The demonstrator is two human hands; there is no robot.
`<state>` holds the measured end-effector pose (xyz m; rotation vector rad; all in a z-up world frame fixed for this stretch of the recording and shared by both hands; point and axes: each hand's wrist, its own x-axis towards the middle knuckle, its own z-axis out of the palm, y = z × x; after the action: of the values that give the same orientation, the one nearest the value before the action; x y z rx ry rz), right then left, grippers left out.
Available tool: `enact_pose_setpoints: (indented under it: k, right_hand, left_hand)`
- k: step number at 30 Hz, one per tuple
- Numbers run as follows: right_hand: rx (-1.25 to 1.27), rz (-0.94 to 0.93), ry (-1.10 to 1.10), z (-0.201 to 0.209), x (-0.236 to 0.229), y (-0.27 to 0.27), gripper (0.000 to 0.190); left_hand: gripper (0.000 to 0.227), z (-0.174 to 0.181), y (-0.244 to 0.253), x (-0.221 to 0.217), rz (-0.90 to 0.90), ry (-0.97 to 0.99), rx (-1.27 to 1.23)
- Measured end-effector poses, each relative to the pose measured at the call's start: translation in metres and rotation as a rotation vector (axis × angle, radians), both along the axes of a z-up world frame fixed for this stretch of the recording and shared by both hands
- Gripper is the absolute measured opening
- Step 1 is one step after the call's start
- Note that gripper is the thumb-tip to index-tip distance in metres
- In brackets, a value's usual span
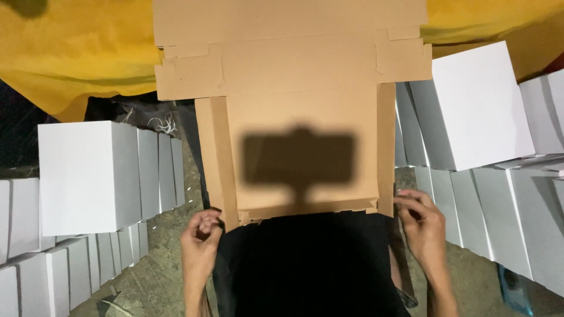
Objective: Folding and assembling cardboard boxes from flat templates by hand.
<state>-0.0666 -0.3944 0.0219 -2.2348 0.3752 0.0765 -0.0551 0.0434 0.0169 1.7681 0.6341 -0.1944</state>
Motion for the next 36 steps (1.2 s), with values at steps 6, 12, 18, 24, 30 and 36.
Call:
enact_pose_setpoints:
  k: [6,12,18,24,30,36]
  right_hand:
    - [-0.374,0.400,-0.465,-0.024,0.018,-0.021,0.038]
    - [-0.564,0.866,-0.713,-0.001,0.058,-0.041,0.025]
    - [0.061,0.371,-0.815,-0.025,0.060,-0.036,0.019]
    - [-0.263,0.343,-0.644,-0.032,0.076,-0.008,0.009]
    - [-0.403,0.594,-0.629,-0.010,0.094,0.031,0.010]
    - [-0.267,0.708,-0.662,-0.031,0.103,0.018,0.014]
  left_hand:
    - [0.092,0.014,0.007,0.002,-0.411,-0.359,1.100]
    - [0.078,-0.012,0.057,0.015,-1.079,-0.688,1.268]
    - [0.032,-0.022,0.055,0.027,-0.715,-0.976,0.630]
    - [0.008,-0.023,-0.003,0.064,-0.091,-0.677,0.268]
    - [0.012,0.014,-0.036,0.089,-0.703,-0.966,0.667]
    - [0.016,-0.004,-0.030,0.090,-0.686,-0.933,0.586]
